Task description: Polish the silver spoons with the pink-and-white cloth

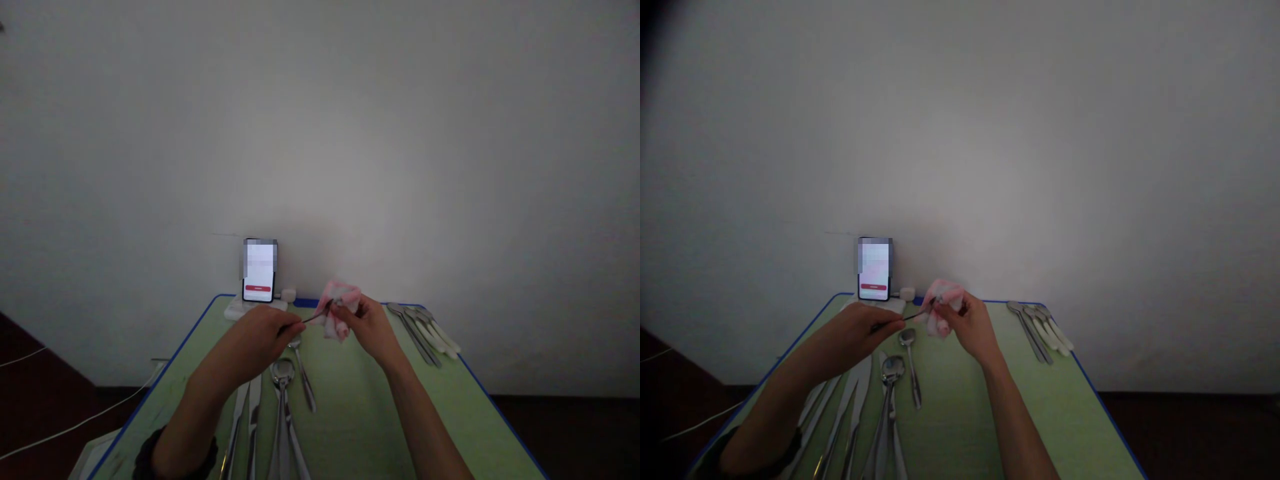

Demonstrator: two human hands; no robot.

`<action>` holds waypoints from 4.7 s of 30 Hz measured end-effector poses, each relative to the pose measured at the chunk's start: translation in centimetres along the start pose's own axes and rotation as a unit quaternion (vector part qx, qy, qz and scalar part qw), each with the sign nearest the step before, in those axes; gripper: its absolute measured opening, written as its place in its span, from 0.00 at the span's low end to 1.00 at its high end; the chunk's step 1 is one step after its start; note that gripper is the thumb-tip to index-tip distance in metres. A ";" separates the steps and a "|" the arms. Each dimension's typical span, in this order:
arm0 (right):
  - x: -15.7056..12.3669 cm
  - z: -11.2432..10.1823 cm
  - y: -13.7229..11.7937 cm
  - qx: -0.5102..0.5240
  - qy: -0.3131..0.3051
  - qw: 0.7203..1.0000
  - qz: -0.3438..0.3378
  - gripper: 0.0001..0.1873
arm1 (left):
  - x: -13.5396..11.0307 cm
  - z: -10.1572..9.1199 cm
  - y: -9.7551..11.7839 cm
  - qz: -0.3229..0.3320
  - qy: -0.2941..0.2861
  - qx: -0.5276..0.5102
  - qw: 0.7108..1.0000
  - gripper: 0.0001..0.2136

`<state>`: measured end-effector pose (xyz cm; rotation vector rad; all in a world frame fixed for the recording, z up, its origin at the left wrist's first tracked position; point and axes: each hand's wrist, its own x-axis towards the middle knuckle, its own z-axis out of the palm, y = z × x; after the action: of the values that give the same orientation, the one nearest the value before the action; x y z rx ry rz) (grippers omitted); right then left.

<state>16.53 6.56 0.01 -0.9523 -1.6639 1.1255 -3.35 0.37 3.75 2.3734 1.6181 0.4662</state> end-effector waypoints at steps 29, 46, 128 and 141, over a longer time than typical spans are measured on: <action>-2.2 1.3 -0.4 -0.314 -0.137 0.927 -0.154 0.30 | -0.4 0.7 -1.6 -0.095 -0.018 -0.031 0.995 0.17; -1.3 1.5 1.0 -0.283 -0.089 0.942 -0.157 0.13 | -1.1 -0.1 -0.8 -0.031 -0.061 0.000 0.998 0.16; 0.9 2.1 1.1 0.403 0.107 0.900 0.126 0.14 | 1.4 0.4 -2.4 -0.077 -0.022 -0.080 0.994 0.17; -0.9 1.0 -0.3 -0.282 0.085 0.913 -0.281 0.27 | 1.1 0.0 -1.6 -0.039 -0.012 -0.077 0.996 0.15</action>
<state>15.81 5.38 -0.10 -0.7955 -1.9782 0.1665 -4.33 2.00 3.34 2.1878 1.5963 0.5250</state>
